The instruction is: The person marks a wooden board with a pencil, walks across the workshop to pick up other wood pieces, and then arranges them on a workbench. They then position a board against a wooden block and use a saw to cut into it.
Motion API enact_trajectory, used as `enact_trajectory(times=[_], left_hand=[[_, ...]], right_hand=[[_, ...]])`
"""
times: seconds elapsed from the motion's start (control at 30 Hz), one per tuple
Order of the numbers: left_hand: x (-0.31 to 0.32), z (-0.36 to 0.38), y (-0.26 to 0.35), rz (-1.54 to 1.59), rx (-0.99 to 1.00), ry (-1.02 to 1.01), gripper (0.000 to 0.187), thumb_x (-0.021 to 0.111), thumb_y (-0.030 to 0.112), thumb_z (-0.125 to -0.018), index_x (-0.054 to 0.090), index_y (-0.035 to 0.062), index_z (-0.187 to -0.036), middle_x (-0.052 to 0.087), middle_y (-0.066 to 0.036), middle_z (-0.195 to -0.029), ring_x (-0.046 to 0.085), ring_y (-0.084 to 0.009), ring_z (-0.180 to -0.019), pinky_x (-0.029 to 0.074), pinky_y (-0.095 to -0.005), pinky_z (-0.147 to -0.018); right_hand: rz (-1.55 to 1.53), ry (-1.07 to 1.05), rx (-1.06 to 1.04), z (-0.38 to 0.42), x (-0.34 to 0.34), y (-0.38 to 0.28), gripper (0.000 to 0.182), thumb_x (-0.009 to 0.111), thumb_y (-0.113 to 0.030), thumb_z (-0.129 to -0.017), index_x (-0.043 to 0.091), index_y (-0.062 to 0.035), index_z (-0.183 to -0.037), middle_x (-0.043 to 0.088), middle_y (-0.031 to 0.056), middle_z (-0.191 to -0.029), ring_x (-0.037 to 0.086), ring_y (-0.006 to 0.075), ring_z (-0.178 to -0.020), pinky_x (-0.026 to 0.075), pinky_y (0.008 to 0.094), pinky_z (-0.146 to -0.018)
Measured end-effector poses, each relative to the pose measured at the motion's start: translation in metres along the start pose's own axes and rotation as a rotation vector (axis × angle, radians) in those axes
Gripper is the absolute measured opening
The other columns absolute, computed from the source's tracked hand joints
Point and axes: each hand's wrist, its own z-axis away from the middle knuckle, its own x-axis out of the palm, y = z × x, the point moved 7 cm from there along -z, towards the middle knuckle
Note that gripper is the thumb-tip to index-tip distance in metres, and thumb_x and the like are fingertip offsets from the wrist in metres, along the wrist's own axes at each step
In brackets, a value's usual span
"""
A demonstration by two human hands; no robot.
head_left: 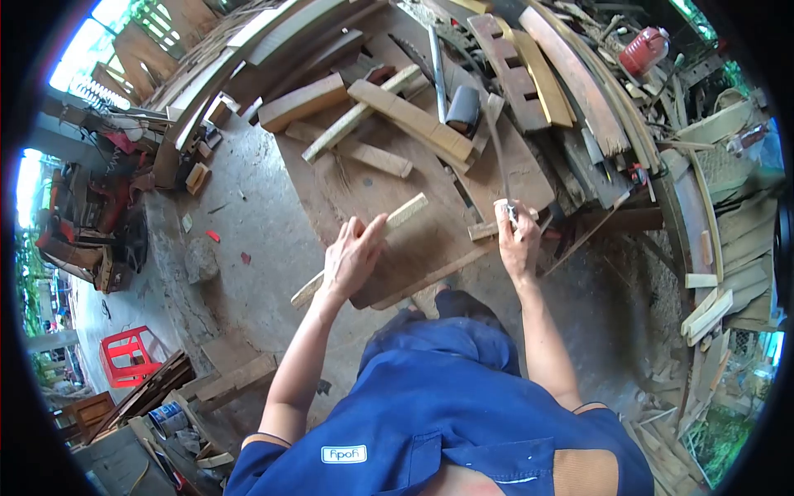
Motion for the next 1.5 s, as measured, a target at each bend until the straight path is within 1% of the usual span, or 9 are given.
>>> enact_trajectory(times=[0.2, 0.47, 0.7, 0.83, 1.03, 1.1, 1.27, 1.4, 1.5], left_hand=[[0.0, 0.002, -0.002, -0.003, 0.004, 0.121, 0.056, 0.07, 0.013, -0.079, 0.055, 0.0225, -0.132, 0.049, -0.008, -0.094, 0.054, -0.0255, -0.088, 0.05, -0.0384, -0.075], [0.007, 0.0, 0.001, -0.098, -0.042, 0.138, 0.056, 0.072, 0.015, -0.079, 0.055, 0.0242, -0.132, 0.05, -0.007, -0.094, 0.054, -0.0251, -0.091, 0.049, -0.0385, -0.077], [0.008, -0.008, 0.0, -0.15, -0.097, 0.116, 0.058, 0.073, 0.017, -0.078, 0.055, 0.0243, -0.132, 0.051, -0.006, -0.095, 0.055, -0.0245, -0.09, 0.049, -0.0381, -0.076], [0.006, -0.011, -0.002, -0.137, -0.117, 0.1, 0.057, 0.072, 0.017, -0.078, 0.056, 0.0228, -0.132, 0.052, -0.005, -0.095, 0.054, -0.0243, -0.088, 0.049, -0.0375, -0.076], [0.004, -0.013, -0.006, -0.066, -0.173, 0.047, 0.058, 0.071, 0.016, -0.08, 0.053, 0.0224, -0.135, 0.052, -0.007, -0.096, 0.053, -0.026, -0.088, 0.049, -0.0385, -0.077], [0.005, -0.011, -0.009, -0.047, -0.223, 0.073, 0.059, 0.071, 0.016, -0.08, 0.053, 0.0223, -0.136, 0.052, -0.007, -0.097, 0.052, -0.0266, -0.088, 0.048, -0.038, -0.077], [0.005, -0.012, -0.009, -0.086, -0.276, 0.139, 0.06, 0.072, 0.016, -0.077, 0.055, 0.0233, -0.134, 0.051, -0.006, -0.094, 0.052, -0.0253, -0.086, 0.048, -0.0373, -0.074], [0.006, -0.016, -0.008, -0.145, -0.256, 0.13, 0.065, 0.074, 0.017, -0.072, 0.054, 0.0253, -0.134, 0.051, -0.004, -0.093, 0.052, -0.0238, -0.083, 0.047, -0.036, -0.073], [0.005, -0.019, -0.008, -0.156, -0.287, 0.11, 0.063, 0.075, 0.018, -0.072, 0.057, 0.0256, -0.132, 0.051, -0.004, -0.091, 0.052, -0.0237, -0.083, 0.047, -0.0356, -0.072]], right_hand=[[0.246, -0.166, -0.243, -0.031, 0.014, -0.028, 0.027, 0.072, -0.032, -0.084, 0.067, -0.0125, -0.101, 0.062, 0.0059, -0.083, 0.066, 0.0281, -0.075, 0.053, 0.0381, -0.063], [0.316, -0.367, -0.494, -0.061, 0.01, 0.013, 0.035, 0.073, -0.04, -0.08, 0.069, -0.0141, -0.104, 0.06, 0.0058, -0.087, 0.061, 0.0247, -0.081, 0.053, 0.0366, -0.071], [0.168, -0.317, -0.465, -0.106, 0.021, 0.003, 0.044, 0.065, -0.048, -0.086, 0.068, -0.009, -0.106, 0.06, 0.0078, -0.091, 0.058, 0.0275, -0.088, 0.048, 0.041, -0.082], [-0.031, -0.222, -0.432, -0.161, 0.066, -0.033, 0.02, 0.066, -0.021, -0.088, 0.068, -0.0065, -0.102, 0.061, 0.0102, -0.091, 0.059, 0.0297, -0.086, 0.05, 0.0404, -0.078], [-0.231, -0.353, -0.434, -0.235, 0.186, -0.082, 0.023, 0.064, -0.018, -0.09, 0.068, -0.0041, -0.108, 0.064, 0.0162, -0.103, 0.062, 0.0313, -0.097, 0.051, 0.0386, -0.089], [-0.228, -0.228, -0.451, -0.264, 0.195, -0.082, 0.025, 0.063, -0.017, -0.089, 0.068, -0.0029, -0.109, 0.065, 0.0173, -0.108, 0.062, 0.0316, -0.097, 0.051, 0.0391, -0.089], [-0.053, 0.131, -0.248, -0.361, 0.165, 0.026, 0.032, 0.068, -0.021, -0.084, 0.065, -0.0005, -0.109, 0.064, 0.0184, -0.109, 0.058, 0.0329, -0.106, 0.045, 0.0414, -0.095], [0.722, 0.227, -0.167, -0.383, 0.144, 0.169, 0.072, 0.07, -0.035, -0.083, 0.04, -0.0068, -0.142, 0.059, 0.0206, -0.118, 0.054, 0.0367, -0.112, 0.042, 0.0507, -0.095], [0.927, -0.079, -0.088, -0.365, 0.127, 0.177, 0.087, 0.075, -0.039, -0.078, 0.03, -0.0152, -0.149, 0.058, 0.0171, -0.118, 0.048, 0.0319, -0.119, 0.036, 0.0514, -0.1]])
